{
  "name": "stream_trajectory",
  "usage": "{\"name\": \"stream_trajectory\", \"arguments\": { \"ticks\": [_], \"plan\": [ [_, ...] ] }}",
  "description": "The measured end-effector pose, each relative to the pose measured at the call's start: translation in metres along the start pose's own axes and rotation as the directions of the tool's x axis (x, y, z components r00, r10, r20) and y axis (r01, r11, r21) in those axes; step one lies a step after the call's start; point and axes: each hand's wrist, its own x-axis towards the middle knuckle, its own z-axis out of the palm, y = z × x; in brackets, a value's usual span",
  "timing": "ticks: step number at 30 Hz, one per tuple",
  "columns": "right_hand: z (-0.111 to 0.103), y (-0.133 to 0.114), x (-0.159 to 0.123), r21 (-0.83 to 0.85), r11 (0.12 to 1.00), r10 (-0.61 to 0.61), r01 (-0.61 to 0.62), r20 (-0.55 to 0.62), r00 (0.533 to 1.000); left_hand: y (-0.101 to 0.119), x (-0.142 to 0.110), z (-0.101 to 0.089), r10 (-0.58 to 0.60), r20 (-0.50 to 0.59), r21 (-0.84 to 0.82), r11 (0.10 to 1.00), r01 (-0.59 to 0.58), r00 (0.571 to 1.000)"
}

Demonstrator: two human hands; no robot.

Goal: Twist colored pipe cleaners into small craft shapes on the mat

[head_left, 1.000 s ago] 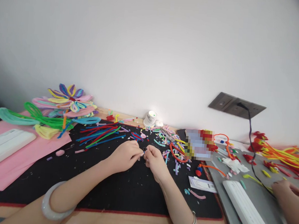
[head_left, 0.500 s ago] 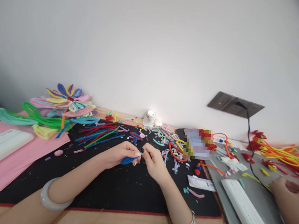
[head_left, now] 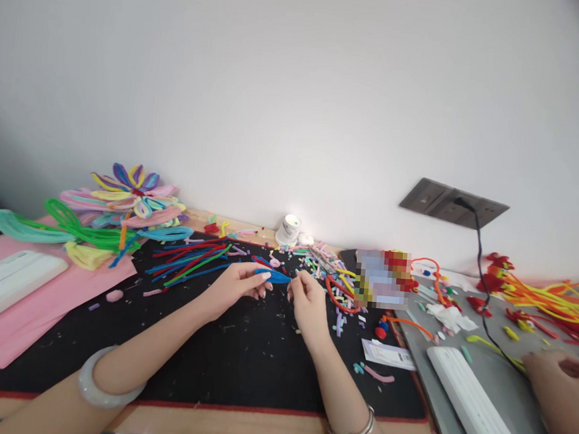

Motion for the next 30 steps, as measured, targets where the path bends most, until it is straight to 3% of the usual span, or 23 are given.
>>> {"name": "stream_trajectory", "arguments": {
  "ticks": [4,7,14,18,21,26,30],
  "plan": [
    [-0.0003,0.002,0.0015,0.019,1.0,0.007,-0.009,0.122,0.993,-0.0015,0.003,-0.0021,0.085,-0.022,0.138,0.987,-0.082,0.996],
    [-0.0008,0.0023,0.0022,-0.006,1.0,-0.024,0.026,0.174,0.984,-0.0017,0.0035,-0.0029,0.095,-0.043,0.152,0.984,-0.088,0.995],
    [-0.0042,0.0087,0.0065,-0.058,0.998,-0.037,0.037,0.001,0.999,-0.0028,0.0063,-0.0104,0.141,-0.286,0.111,0.987,-0.113,0.948],
    [-0.0019,0.009,0.0062,-0.039,0.997,-0.058,0.064,0.137,0.989,-0.0054,0.0071,-0.008,0.105,-0.211,0.132,0.988,-0.079,0.972],
    [0.0003,0.0058,0.004,-0.064,0.993,-0.081,0.099,0.235,0.969,-0.0041,0.0052,-0.0056,0.16,-0.155,0.24,0.963,-0.12,0.975],
    [0.0024,0.0038,0.0014,-0.184,0.978,-0.054,0.097,0.224,0.973,-0.0002,0.0011,-0.006,0.274,-0.189,0.467,0.87,-0.159,0.943],
    [0.0041,0.0046,0.0004,-0.206,0.975,-0.046,0.087,0.199,0.979,0.0,0.0009,-0.0057,0.283,-0.205,0.483,0.862,-0.154,0.937]
  ]
}}
